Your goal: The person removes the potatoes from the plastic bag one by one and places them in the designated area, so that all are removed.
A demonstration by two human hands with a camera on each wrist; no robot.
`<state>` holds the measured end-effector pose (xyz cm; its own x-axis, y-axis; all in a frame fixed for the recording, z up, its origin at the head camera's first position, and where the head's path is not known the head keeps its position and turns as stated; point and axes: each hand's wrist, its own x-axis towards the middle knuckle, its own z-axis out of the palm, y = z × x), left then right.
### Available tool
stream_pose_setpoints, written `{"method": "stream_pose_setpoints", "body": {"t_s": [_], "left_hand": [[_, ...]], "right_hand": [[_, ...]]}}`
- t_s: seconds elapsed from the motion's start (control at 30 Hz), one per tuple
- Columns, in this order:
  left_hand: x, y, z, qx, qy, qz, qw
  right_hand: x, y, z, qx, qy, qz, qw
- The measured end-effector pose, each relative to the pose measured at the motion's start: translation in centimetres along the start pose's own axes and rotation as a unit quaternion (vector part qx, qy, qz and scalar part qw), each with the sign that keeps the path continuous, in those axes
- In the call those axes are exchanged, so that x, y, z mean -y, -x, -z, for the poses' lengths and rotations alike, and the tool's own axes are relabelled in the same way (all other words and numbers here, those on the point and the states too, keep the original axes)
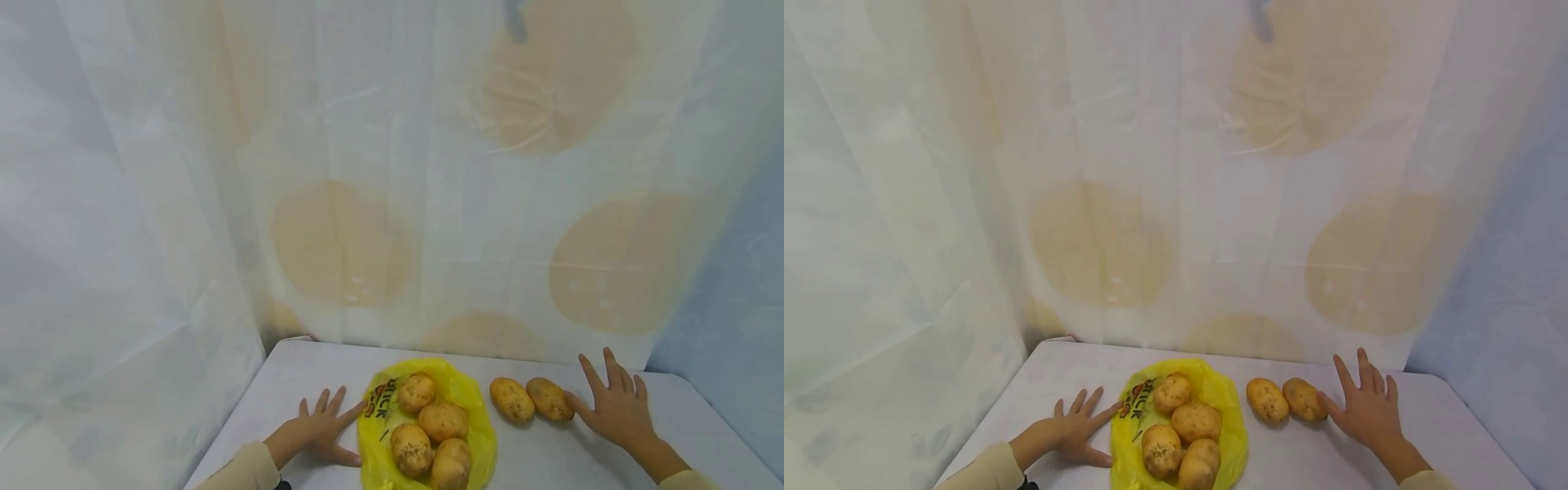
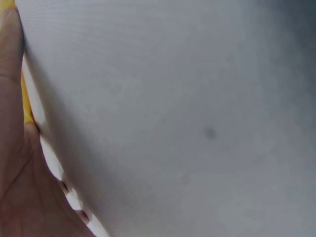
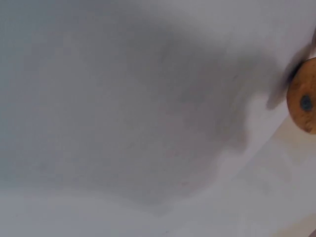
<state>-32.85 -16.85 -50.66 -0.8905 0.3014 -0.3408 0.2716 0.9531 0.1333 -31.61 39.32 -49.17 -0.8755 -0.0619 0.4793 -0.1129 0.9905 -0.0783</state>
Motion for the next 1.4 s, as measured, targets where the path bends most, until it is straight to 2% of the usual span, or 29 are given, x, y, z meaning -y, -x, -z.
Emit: {"method": "stream_pose_setpoints", "body": {"t_s": [0.17, 0.37, 0.67, 0.87, 1.1, 1.27, 1.4], "left_hand": [[0.0, -0.1, 0.0, -0.003, 0.000, -0.004, 1.0000], [0.1, -0.3, -0.3, -0.002, 0.001, -0.007, 1.0000], [0.0, -0.6, -0.6, -0.007, 0.004, -0.020, 0.9998], [0.8, -0.7, -1.2, -0.011, 0.008, -0.017, 0.9998], [1.0, -0.2, -1.0, -0.008, 0.004, -0.007, 0.9999], [0.9, -0.2, -1.0, -0.009, 0.002, -0.015, 0.9998], [0.9, -0.6, -0.9, -0.016, 0.003, -0.024, 0.9996]], "right_hand": [[1.5, -0.2, 0.5, 0.006, -0.001, 0.006, 1.000], [3.2, -0.3, 1.0, -0.010, -0.015, 0.029, 0.999], [5.3, -0.4, 0.7, -0.022, -0.026, 0.060, 0.998], [6.7, -0.5, 0.5, -0.037, -0.036, 0.083, 0.995], [8.9, -0.3, 0.5, -0.023, -0.042, 0.083, 0.995], [9.6, -0.1, 0.0, -0.010, -0.062, 0.089, 0.994], [10.4, 0.0, -0.2, -0.017, -0.066, 0.097, 0.993]]}}
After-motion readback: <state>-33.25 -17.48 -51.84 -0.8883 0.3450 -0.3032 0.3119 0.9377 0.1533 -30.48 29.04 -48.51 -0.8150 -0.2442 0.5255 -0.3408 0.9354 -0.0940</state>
